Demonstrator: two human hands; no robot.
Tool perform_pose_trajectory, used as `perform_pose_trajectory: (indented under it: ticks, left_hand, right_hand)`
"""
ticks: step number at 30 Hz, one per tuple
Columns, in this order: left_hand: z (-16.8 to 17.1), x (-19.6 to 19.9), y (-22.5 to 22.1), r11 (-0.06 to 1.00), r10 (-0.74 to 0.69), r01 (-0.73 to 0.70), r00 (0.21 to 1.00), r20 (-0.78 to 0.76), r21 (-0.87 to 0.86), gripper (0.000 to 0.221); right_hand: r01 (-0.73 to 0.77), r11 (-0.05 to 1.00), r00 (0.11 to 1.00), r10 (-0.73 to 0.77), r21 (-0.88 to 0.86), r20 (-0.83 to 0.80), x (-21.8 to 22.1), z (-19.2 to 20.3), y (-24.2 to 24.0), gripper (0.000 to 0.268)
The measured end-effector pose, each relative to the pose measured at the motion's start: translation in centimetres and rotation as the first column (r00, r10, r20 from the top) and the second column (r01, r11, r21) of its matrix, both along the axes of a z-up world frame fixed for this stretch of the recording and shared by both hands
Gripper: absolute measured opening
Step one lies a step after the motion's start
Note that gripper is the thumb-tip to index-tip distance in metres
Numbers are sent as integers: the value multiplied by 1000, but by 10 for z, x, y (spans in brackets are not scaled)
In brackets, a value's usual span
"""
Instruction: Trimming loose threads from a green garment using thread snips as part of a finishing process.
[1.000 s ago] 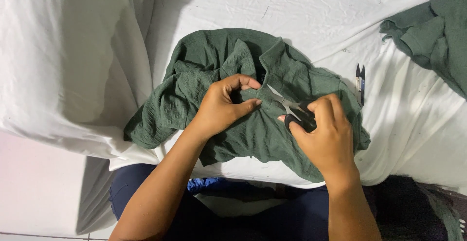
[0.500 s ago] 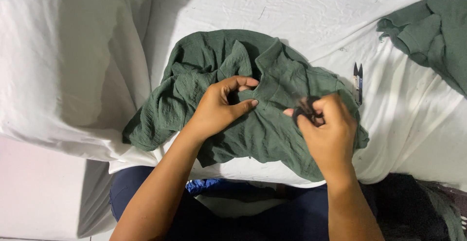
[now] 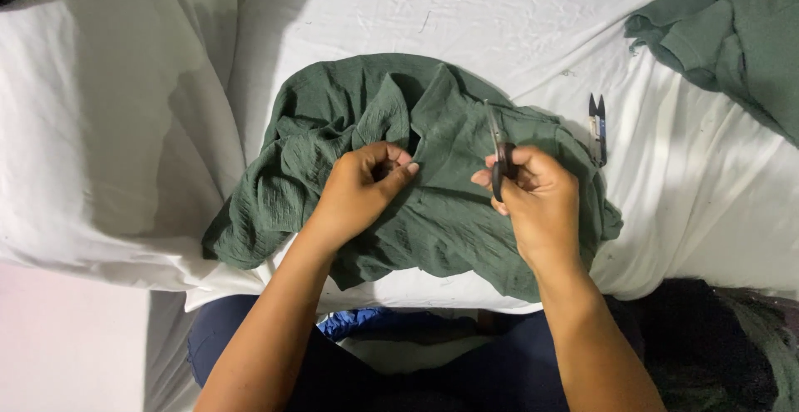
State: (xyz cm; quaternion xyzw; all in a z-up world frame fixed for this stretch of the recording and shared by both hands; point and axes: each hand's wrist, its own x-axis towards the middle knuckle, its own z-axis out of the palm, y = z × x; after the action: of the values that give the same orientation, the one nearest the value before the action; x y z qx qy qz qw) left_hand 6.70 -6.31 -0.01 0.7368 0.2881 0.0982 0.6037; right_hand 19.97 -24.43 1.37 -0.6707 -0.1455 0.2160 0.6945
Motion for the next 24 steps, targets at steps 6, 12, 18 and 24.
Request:
perform_pose_trajectory:
  ticks: [6,12,18,24]
  left_hand:
    - [-3,-5,2,974,2,35,987,163,-223,12]
    - [-18,-3,4,926,56,47,965,258,-376,10]
    - [-1,-4,3,934,46,66,952,303,-351,11]
    - [1,-4,0,921,24,118,933,359,-370,12]
  right_hand:
    - [-38,996,995,46,-84,93,-1,-22,0,16]
    - [-76,979,958,125,-191,259,-7,-9,-1,21]
    - [-114,982,919,162,-152,361,-12,-7,-2,34]
    - [-103,987,896,147,-127,418,-16,5,1,33]
